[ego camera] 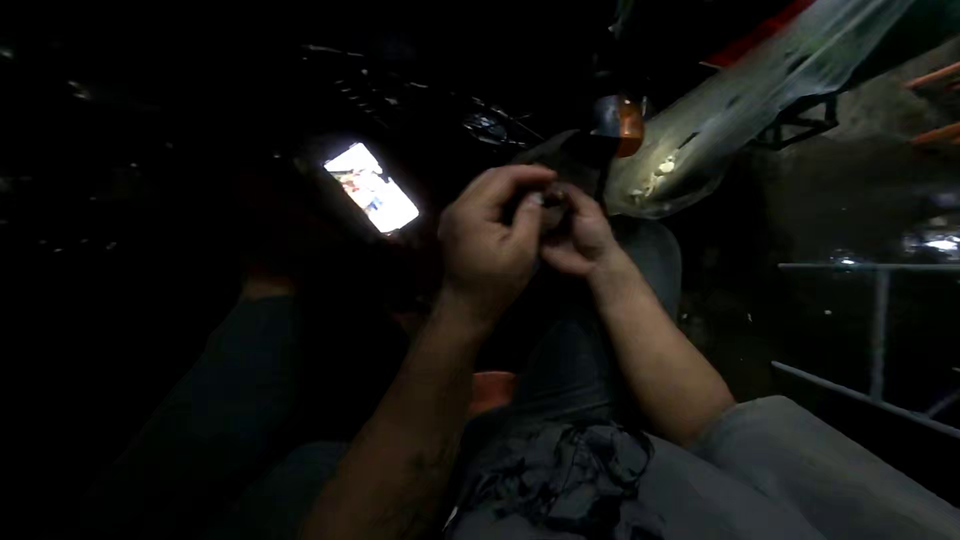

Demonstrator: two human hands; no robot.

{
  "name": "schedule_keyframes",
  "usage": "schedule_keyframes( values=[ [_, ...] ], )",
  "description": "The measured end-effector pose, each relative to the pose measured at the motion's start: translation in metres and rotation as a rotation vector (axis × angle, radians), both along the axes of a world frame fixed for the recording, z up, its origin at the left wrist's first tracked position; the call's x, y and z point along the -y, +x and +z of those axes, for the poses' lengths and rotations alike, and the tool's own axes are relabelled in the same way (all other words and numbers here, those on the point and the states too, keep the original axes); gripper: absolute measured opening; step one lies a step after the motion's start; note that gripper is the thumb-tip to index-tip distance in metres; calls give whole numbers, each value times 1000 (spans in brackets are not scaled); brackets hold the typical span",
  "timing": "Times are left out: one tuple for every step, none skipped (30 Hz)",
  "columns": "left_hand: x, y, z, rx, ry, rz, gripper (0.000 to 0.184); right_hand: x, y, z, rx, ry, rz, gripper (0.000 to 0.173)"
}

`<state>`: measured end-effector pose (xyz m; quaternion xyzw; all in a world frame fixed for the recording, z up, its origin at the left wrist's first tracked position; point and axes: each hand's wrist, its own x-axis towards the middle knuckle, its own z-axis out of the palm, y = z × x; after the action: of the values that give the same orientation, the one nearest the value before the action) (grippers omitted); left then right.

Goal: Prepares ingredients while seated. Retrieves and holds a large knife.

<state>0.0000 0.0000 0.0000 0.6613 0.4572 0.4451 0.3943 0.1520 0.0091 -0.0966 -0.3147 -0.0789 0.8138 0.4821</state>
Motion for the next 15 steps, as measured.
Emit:
schedule_keyframes(
  values=[
    [7, -12, -7, 1, -33, 114, 19, 0, -2, 0, -35, 13, 2, 33],
    [14, -19, -13, -23, -59, 179, 17, 0, -3, 1, -66, 37, 6, 34],
    [20, -21, -19, -65, -73, 195, 16, 0, -5, 4, -77, 69, 11, 36],
    [24, -20, -27, -107, -57, 189, 17, 0, -8, 12, -56, 101, 13, 38],
    [27, -16, -34, -162, -27, 173, 19, 1, -12, 23, 8, 124, 16, 41],
    [28, -10, -39, -226, -8, 158, 23, 3, -15, 31, 78, 146, 20, 44],
    [28, -4, -42, -290, -4, 153, 27, 5, -17, 36, 128, 179, 26, 44],
    [27, 2, -46, -340, -5, 155, 29, 7, -18, 39, 146, 205, 27, 42],
    [26, 6, -51, -371, -4, 167, 28, 9, -17, 38, 143, 228, 37, 40],
    [24, 9, -56, -381, 9, 184, 26, 10, -16, 37, 138, 241, 41, 39],
    [22, 9, -60, -365, 22, 200, 22, 11, -15, 35, 138, 245, 36, 38],
    [21, 9, -62, -326, 14, 211, 20, 12, -15, 35, 149, 238, 40, 40],
    [19, 7, -62, -265, -25, 218, 19, 13, -15, 35, 164, 215, 40, 44],
    [18, 3, -62, -179, -89, 216, 18, 11, -17, 36, 184, 164, 23, 49],
    [17, -1, -61, -61, -167, 207, 17, 9, -19, 35, 199, 102, 2, 52]
  ],
)
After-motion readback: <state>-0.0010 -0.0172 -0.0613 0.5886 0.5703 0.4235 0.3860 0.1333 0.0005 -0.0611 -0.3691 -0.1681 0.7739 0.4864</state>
